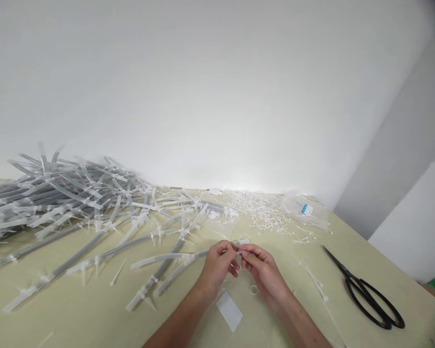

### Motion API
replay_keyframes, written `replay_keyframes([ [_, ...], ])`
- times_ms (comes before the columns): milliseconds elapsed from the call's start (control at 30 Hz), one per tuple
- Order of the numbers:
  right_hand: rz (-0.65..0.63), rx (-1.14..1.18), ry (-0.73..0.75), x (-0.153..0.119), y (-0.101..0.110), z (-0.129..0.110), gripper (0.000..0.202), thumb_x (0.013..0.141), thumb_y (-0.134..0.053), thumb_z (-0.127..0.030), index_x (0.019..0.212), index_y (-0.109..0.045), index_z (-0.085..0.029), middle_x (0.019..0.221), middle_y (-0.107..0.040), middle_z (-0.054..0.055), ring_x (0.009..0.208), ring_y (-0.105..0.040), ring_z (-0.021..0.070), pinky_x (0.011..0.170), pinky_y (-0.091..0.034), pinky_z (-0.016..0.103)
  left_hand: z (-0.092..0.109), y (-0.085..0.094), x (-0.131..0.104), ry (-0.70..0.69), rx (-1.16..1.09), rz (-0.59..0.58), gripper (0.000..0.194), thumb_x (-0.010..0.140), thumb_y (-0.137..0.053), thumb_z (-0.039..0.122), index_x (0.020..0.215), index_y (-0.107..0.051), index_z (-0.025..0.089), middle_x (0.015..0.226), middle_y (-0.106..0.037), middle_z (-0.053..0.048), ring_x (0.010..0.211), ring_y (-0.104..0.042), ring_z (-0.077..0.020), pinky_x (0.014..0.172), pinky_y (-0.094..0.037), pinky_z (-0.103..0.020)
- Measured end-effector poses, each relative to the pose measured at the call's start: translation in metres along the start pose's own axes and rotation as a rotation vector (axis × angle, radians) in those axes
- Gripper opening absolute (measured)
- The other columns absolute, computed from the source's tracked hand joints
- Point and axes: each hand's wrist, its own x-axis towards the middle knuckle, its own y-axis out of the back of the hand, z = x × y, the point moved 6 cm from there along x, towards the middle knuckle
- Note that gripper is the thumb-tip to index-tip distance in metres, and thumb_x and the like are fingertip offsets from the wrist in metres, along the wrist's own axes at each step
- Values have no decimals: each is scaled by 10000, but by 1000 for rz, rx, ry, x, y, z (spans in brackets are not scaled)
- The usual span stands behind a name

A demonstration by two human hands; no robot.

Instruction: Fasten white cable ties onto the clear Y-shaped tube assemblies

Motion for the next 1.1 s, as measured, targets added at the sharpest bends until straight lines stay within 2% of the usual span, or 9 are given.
replay_keyframes([
  [433,-18,-21,-1,-1,-3,0,183,671,-754,-318,799,-719,-191,600,-576,-9,616,-476,136,629,-391,282,5,2,-2,-72,18,27,139,611,-514,196,510,-427,160,794,-561,-19,462,-511,-79,446,-462,-244],
  [733,-118,-19,-16,-7,-14,-2,137,684,-745,-247,797,-690,-195,657,-583,-15,616,-486,130,654,-372,285,15,-1,-7,-142,103,-78,109,614,-562,154,521,-507,146,920,-546,-41,664,-552,-114,527,-447,-213],
  [833,-108,18,-41,-6,-13,-1,177,686,-754,-252,839,-684,-199,629,-571,-27,571,-468,110,635,-367,275,16,-3,-7,-159,129,-118,127,678,-585,206,579,-535,146,908,-561,-42,634,-555,-113,543,-454,-231],
  [967,-62,70,-84,-4,-9,3,224,693,-760,-291,886,-679,-212,527,-534,-49,502,-429,90,598,-357,255,16,-1,-5,-187,182,-126,141,760,-595,302,738,-555,169,709,-550,-8,603,-559,-135,533,-454,-239],
  [1100,-44,70,-137,-4,-5,5,305,627,-794,-264,904,-681,-205,661,-641,0,540,-473,100,568,-336,242,23,-1,-8,-242,273,-183,220,742,-650,262,945,-612,188,749,-608,-19,673,-593,-157,615,-476,-255],
])
